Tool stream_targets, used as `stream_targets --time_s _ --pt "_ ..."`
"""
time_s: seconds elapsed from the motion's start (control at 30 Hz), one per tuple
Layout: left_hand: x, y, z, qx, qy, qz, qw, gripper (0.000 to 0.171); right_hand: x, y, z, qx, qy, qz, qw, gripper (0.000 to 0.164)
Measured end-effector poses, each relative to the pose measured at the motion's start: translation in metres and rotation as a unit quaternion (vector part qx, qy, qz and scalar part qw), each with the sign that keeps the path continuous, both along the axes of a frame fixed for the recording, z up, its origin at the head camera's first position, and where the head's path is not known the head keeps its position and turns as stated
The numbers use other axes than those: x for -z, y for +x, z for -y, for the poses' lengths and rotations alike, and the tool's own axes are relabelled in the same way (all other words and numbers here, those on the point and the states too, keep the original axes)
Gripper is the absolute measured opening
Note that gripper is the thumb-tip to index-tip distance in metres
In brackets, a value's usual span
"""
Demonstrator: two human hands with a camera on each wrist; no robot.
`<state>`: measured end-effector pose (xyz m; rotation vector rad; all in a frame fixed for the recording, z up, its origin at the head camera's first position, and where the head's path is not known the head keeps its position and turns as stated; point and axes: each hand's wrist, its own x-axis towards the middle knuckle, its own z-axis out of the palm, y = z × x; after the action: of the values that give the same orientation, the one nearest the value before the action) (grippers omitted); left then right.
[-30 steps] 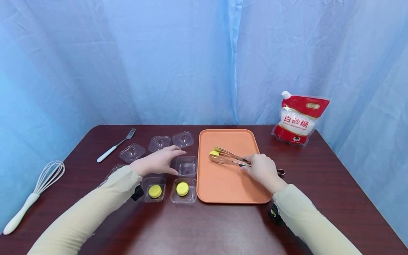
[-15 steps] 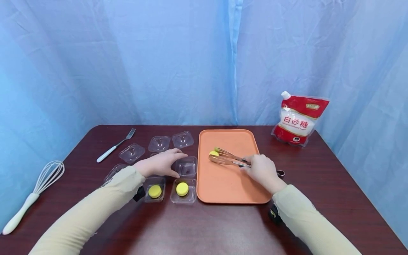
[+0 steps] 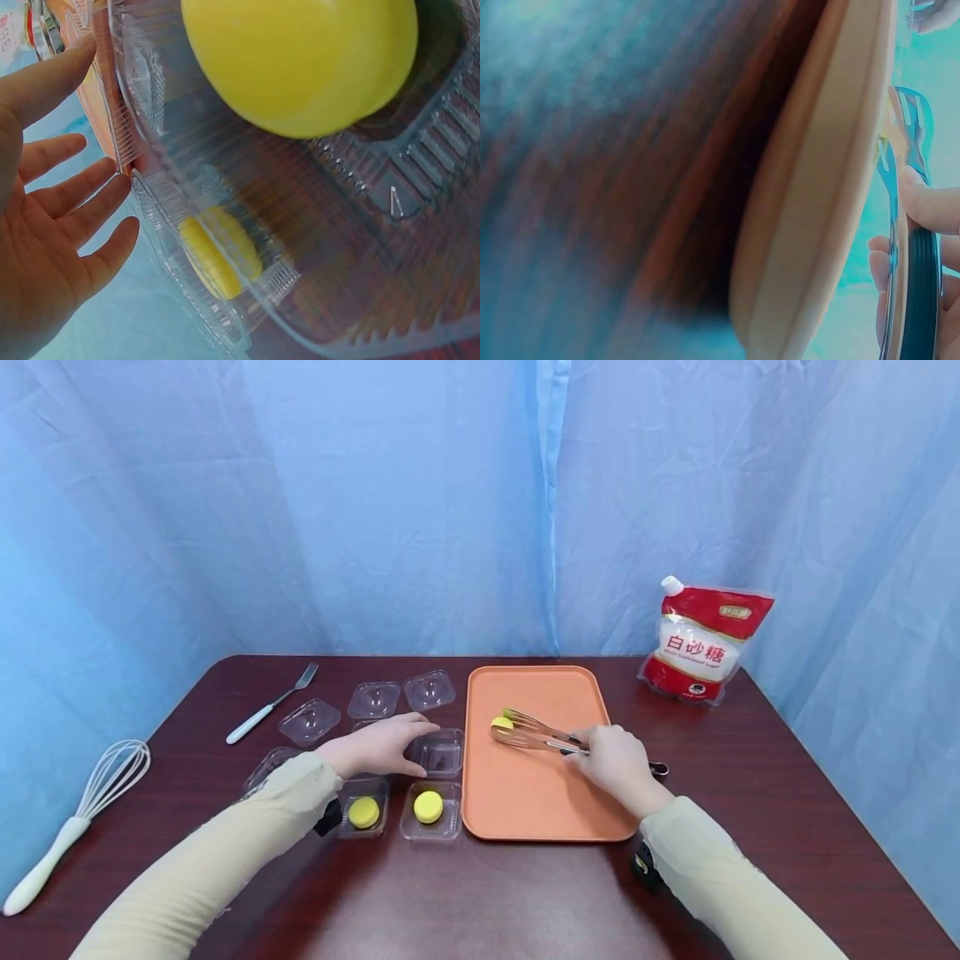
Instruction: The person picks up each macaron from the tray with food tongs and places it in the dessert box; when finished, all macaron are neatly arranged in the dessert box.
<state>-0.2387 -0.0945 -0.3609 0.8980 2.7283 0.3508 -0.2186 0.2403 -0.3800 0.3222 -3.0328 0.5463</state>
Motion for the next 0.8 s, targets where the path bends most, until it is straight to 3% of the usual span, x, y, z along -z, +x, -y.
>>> stream_targets --time_s 0.6,0.8 --pt "0.0 -0.009 -0.004 -0.002 -0.02 0.019 0.9996 0.07 0.0 0.0 0.0 -0.005 0.005 -0.01 1.0 0.029" --pt "0.002 -0.011 -0.006 -0.008 -0.024 0.025 0.9994 0.069 0.002 0.0 -0.001 -0.009 0.01 -0.035 0.999 0.028"
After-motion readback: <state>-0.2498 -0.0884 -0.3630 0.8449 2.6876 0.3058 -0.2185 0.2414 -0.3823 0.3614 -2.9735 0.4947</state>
